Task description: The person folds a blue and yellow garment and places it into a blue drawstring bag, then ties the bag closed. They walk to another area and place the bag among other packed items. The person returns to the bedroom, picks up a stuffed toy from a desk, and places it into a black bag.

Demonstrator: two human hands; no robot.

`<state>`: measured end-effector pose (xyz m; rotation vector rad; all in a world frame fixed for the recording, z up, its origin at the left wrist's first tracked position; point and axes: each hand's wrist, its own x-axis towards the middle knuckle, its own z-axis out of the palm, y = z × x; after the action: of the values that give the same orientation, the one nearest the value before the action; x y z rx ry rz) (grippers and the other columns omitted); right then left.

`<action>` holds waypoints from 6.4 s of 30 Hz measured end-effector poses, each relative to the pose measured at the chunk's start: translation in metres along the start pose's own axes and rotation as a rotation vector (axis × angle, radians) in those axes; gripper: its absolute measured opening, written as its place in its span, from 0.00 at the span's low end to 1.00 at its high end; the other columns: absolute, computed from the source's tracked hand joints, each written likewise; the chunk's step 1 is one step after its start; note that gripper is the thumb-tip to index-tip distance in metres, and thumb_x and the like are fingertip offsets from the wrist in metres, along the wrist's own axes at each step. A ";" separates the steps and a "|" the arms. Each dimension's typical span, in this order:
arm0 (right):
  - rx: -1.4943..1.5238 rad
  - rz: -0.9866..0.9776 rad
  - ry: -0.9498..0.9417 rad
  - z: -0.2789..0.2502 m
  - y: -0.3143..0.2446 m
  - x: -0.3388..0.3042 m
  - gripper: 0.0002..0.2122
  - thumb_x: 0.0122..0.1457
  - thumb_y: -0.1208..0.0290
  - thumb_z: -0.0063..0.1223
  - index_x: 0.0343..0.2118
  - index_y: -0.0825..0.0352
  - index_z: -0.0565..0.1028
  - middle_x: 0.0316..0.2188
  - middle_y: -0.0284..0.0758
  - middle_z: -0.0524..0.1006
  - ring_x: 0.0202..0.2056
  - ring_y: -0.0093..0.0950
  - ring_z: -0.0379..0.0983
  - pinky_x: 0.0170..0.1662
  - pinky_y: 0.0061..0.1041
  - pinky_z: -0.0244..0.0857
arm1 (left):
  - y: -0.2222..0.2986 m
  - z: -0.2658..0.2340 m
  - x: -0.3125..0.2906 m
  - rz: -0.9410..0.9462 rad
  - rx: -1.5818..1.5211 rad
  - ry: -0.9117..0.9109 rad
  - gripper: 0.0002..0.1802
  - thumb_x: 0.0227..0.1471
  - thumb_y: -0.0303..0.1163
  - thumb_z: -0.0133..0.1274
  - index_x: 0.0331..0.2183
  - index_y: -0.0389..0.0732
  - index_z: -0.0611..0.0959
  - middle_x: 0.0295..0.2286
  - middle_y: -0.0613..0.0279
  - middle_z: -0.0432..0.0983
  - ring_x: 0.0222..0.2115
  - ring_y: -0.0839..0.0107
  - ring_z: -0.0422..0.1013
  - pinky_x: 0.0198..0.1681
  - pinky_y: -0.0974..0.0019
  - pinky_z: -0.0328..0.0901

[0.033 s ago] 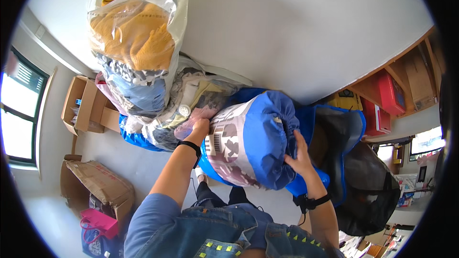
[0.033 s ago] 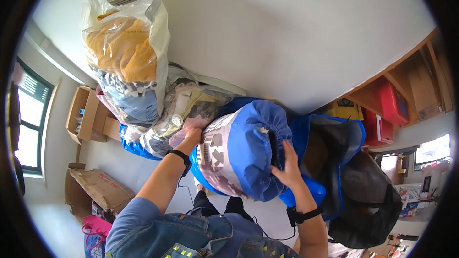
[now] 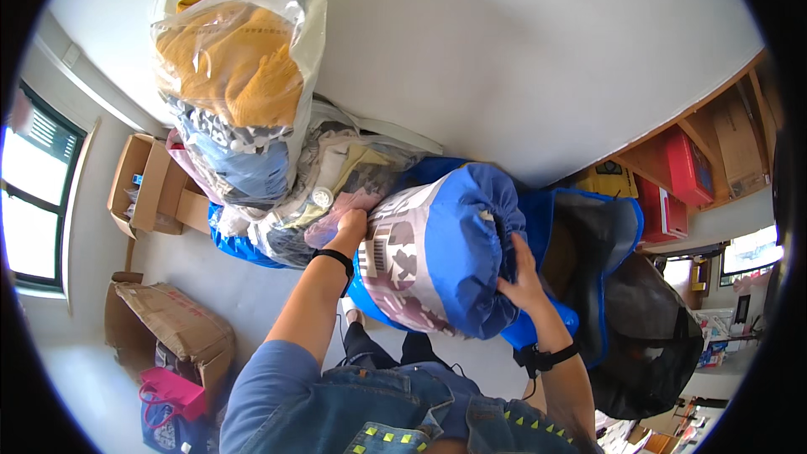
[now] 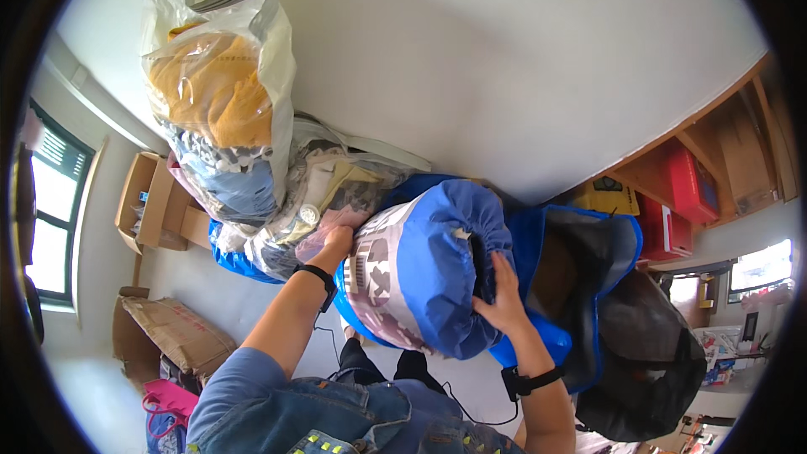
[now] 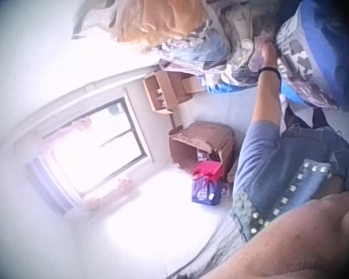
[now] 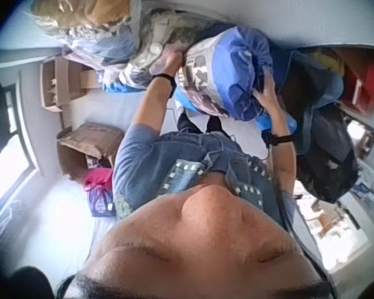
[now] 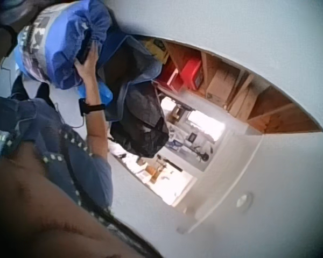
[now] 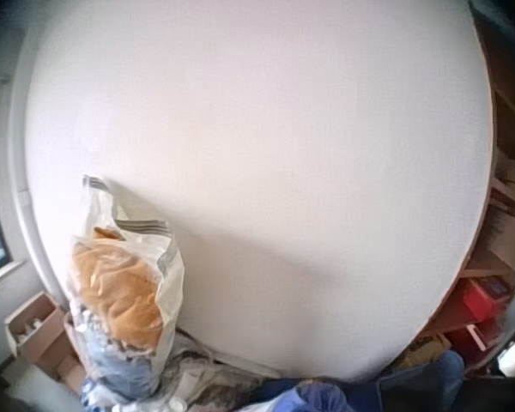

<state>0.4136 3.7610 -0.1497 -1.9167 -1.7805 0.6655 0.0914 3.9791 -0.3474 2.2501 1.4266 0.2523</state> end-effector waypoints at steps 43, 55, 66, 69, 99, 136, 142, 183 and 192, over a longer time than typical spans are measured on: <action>0.055 -0.031 -0.258 0.077 -0.054 0.061 0.31 0.45 0.58 0.59 0.48 0.73 0.62 0.41 0.50 0.69 0.44 0.47 0.69 0.46 0.40 0.65 | -0.041 -0.062 -0.087 -0.477 0.005 -0.237 0.28 0.37 0.43 0.55 0.42 0.41 0.70 0.33 0.44 0.76 0.38 0.46 0.72 0.41 0.51 0.66; 0.651 0.849 0.323 0.064 0.167 -0.036 0.17 0.59 0.65 0.45 0.48 0.67 0.70 0.41 0.39 0.74 0.37 0.28 0.71 0.40 0.23 0.63 | 0.003 0.013 -0.168 -0.827 -0.429 -0.109 0.29 0.42 0.33 0.54 0.49 0.41 0.69 0.25 0.44 0.77 0.19 0.57 0.75 0.23 0.60 0.71; 0.546 1.418 0.438 0.144 0.287 0.128 0.21 0.57 0.56 0.47 0.46 0.70 0.70 0.40 0.42 0.73 0.37 0.35 0.70 0.38 0.36 0.66 | 0.000 0.033 -0.190 -1.166 -1.006 0.183 0.16 0.47 0.30 0.56 0.39 0.36 0.77 0.26 0.61 0.74 0.24 0.68 0.70 0.24 0.62 0.67; 0.583 1.396 0.421 0.142 0.294 0.125 0.22 0.57 0.56 0.48 0.46 0.70 0.70 0.40 0.42 0.73 0.37 0.35 0.70 0.39 0.36 0.66 | -0.009 0.041 -0.193 -1.259 -1.059 0.232 0.14 0.49 0.28 0.54 0.39 0.36 0.77 0.27 0.60 0.75 0.25 0.67 0.71 0.25 0.61 0.67; 0.910 1.086 0.518 0.197 0.112 -0.140 0.20 0.53 0.73 0.52 0.48 0.73 0.67 0.42 0.42 0.73 0.42 0.38 0.70 0.46 0.35 0.64 | -0.144 -0.002 -0.175 -1.136 -0.815 0.095 0.29 0.54 0.49 0.50 0.48 0.34 0.72 0.45 0.50 0.71 0.42 0.59 0.69 0.42 0.55 0.64; -0.327 -0.062 0.023 0.017 -0.196 0.167 0.47 0.38 0.60 0.66 0.62 0.59 0.51 0.54 0.41 0.66 0.56 0.49 0.57 0.52 0.52 0.58 | -0.111 -0.105 -0.153 -0.741 -2.086 -0.174 0.58 0.46 0.67 0.45 0.61 0.48 0.32 0.57 0.40 0.50 0.52 0.49 0.62 0.52 0.50 0.61; 0.128 0.093 0.158 0.075 -0.156 0.178 0.11 0.48 0.66 0.50 0.31 0.65 0.79 0.32 0.49 0.76 0.38 0.47 0.73 0.37 0.40 0.67 | -0.084 -0.119 -0.141 -0.643 -2.303 -0.069 0.62 0.41 0.70 0.48 0.61 0.55 0.30 0.60 0.44 0.40 0.58 0.46 0.51 0.57 0.43 0.51; 0.955 -0.128 -1.241 0.365 -0.524 -0.007 0.12 0.46 0.78 0.50 0.35 0.75 0.76 0.27 0.33 0.78 0.31 0.16 0.69 0.35 0.20 0.67 | -0.168 -0.086 -0.523 -0.613 -2.412 0.409 0.60 0.32 0.81 0.37 0.60 0.53 0.56 0.59 0.60 0.53 0.58 0.56 0.53 0.57 0.46 0.54; 0.698 -0.190 -0.812 0.565 -0.461 0.013 0.12 0.44 0.73 0.48 0.31 0.73 0.73 0.17 0.44 0.71 0.21 0.18 0.62 0.26 0.27 0.63 | -0.247 -0.044 -0.506 -0.996 -2.324 1.129 0.52 0.41 0.73 0.44 0.60 0.75 0.36 0.62 0.57 0.32 0.58 0.44 0.48 0.55 0.45 0.53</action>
<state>-0.2959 3.8056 -0.3129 -1.0368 -1.7365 1.8746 -0.3501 3.6280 -0.3803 -0.6152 0.9547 1.6414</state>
